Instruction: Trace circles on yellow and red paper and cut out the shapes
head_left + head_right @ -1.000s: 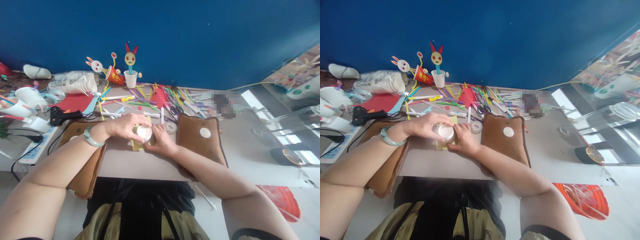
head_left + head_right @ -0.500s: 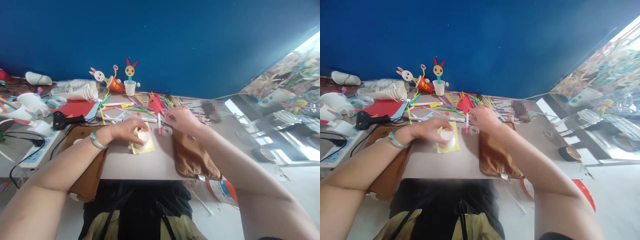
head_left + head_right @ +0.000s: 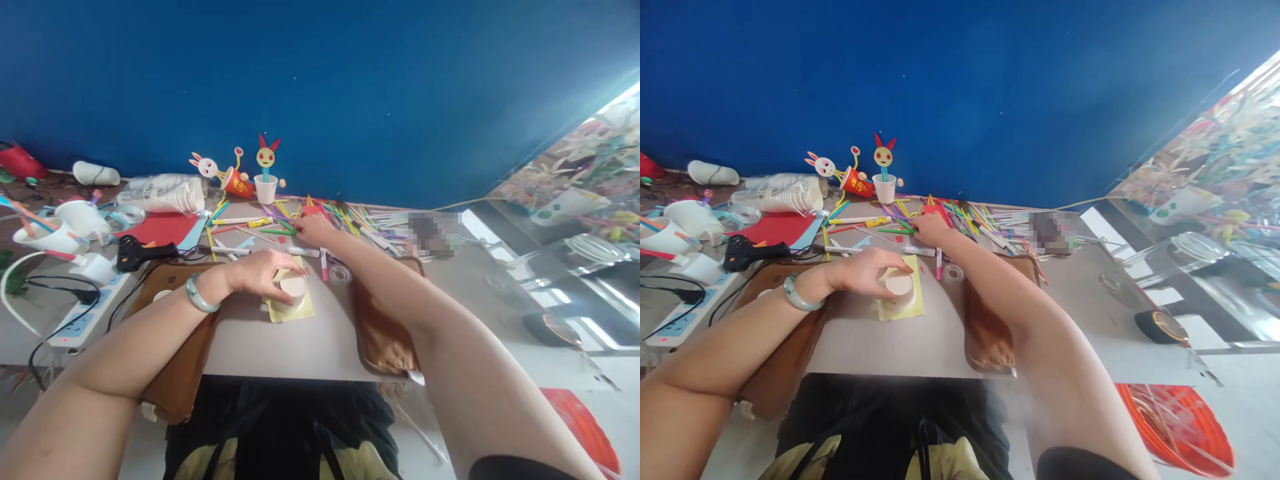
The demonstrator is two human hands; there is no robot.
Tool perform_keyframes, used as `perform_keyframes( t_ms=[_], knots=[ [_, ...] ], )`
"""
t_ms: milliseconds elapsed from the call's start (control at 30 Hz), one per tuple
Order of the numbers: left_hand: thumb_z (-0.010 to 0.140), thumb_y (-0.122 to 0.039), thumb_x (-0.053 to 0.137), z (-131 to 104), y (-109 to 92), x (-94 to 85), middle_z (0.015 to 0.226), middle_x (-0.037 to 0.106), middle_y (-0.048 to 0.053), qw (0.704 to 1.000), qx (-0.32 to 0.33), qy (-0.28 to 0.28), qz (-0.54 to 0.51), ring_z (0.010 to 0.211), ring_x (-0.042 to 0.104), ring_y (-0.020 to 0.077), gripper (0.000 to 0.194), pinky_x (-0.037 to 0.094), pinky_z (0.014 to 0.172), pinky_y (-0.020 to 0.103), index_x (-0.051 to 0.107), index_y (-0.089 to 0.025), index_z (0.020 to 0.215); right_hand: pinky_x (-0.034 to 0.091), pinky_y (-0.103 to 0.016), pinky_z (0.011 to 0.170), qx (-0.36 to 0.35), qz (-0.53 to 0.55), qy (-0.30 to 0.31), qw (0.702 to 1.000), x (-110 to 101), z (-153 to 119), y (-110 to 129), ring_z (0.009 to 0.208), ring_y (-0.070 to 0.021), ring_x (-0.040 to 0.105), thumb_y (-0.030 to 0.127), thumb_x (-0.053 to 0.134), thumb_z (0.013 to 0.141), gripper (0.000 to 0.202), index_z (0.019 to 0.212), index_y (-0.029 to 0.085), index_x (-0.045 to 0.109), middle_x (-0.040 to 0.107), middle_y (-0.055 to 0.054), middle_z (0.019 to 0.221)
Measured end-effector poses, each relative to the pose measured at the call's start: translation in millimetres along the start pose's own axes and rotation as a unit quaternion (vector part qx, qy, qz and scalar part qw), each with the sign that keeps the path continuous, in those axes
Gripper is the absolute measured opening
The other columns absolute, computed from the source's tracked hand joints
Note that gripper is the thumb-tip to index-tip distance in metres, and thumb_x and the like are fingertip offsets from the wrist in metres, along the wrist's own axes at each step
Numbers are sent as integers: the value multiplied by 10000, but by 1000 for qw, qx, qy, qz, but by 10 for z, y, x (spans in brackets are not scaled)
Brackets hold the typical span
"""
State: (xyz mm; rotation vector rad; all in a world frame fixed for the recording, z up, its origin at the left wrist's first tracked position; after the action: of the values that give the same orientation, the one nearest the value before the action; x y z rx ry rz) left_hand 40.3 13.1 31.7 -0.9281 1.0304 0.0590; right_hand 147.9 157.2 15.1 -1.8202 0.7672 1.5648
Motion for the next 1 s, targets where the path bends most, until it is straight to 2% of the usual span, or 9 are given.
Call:
perform_keyframes(
  t_ms=[167,333,400,533,700,1000],
  knots=[
    [700,-486,820,2,-2,-5,1112,736,95,1000,-14,1,-1,970,689,237,570,500,840,297,713,-189,1176,396,-369,875,-9,11,-17,1000,-49,79,114,1035,-294,651,182,518,887,261,1038,159,729,756,-135,1061],
    [702,-466,821,0,-46,-24,1111,743,77,998,-48,22,-17,961,694,231,546,484,784,272,716,-194,1163,404,-321,824,-45,36,7,998,-13,-24,139,973,-254,670,358,668,848,226,970,184,746,768,-84,999],
    [706,-456,819,-6,-70,-38,1096,748,65,997,-60,25,-28,945,694,221,513,475,768,263,723,-197,1137,403,-305,790,-49,43,20,998,28,-82,142,928,-236,682,375,671,856,217,935,189,749,773,-71,964],
    [699,-445,823,-15,-87,-51,1114,743,57,997,-69,17,-40,957,691,218,497,469,783,260,726,-201,1121,394,-313,801,-44,47,11,998,55,-195,174,921,-231,685,338,521,966,269,959,170,730,772,-100,983],
    [709,-466,811,-12,-79,-39,1106,740,61,998,-59,22,-30,946,689,217,503,462,785,266,720,-194,1122,398,-340,878,-83,49,27,995,85,-282,257,972,-248,677,315,625,891,190,1002,189,713,763,-88,1038],
    [719,-469,802,-9,-92,-50,1068,747,54,998,-52,25,-25,896,689,211,505,454,751,263,714,-198,1136,416,-372,901,-61,27,14,998,77,-233,315,1072,-295,656,197,557,898,183,1011,154,694,740,-144,1083]
  ],
)
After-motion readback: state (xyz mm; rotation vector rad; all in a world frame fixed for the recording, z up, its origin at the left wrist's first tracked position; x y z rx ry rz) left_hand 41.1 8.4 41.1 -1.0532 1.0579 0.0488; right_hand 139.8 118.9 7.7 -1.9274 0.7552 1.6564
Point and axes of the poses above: each hand's wrist, its own z-axis towards the middle knuckle, its own x-axis out of the palm, y = z × x, the point moved 5 cm from there along z, towards the middle knuckle
